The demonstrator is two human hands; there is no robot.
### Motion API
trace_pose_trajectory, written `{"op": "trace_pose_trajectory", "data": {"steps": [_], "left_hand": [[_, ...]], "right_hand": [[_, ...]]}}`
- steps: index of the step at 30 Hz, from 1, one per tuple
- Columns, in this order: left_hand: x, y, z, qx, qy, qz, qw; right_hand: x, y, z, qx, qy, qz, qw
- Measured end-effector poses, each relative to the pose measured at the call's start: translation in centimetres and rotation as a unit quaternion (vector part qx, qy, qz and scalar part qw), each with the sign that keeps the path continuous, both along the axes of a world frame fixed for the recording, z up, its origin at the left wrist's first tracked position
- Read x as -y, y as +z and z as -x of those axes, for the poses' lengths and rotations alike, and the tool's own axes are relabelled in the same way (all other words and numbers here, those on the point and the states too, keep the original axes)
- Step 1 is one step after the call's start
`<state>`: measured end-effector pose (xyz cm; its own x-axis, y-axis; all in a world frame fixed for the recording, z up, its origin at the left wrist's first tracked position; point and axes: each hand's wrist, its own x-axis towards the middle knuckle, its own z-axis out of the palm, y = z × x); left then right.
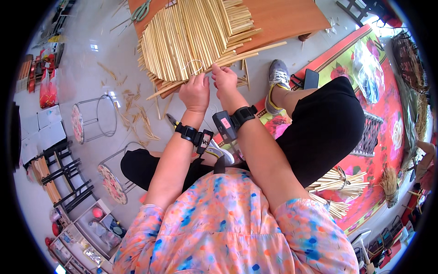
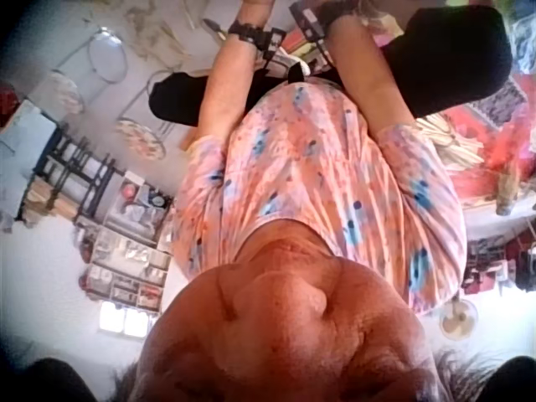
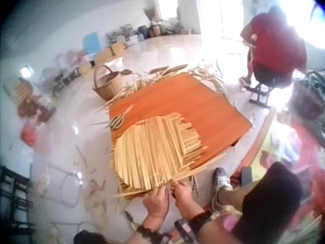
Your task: The person constructs a circular bamboo mat by arranging thin bamboo strips and securing them with wire and thread. The person uses a pair of pliers to tighten and trim wire while threading material through the bamboo strips to bind them together.
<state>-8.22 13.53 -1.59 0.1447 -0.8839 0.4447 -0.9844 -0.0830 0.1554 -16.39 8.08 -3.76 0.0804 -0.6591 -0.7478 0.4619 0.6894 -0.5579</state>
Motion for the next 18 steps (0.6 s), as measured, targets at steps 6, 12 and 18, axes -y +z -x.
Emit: {"op": "trace_pose_trajectory", "data": {"steps": [6,12,18], "left_hand": [[1.0,-0.2,0.1,0.051,-0.008,0.01,0.999],[1.8,-0.4,0.2,0.083,-0.011,0.004,0.997],[1.6,0.8,1.5,0.016,0.065,-0.088,0.994]], "right_hand": [[0.4,0.0,0.8,0.029,0.024,-0.022,0.999],[0.6,0.1,0.9,0.039,0.033,-0.012,0.999],[0.6,-0.6,0.6,0.009,0.014,0.014,1.0]]}}
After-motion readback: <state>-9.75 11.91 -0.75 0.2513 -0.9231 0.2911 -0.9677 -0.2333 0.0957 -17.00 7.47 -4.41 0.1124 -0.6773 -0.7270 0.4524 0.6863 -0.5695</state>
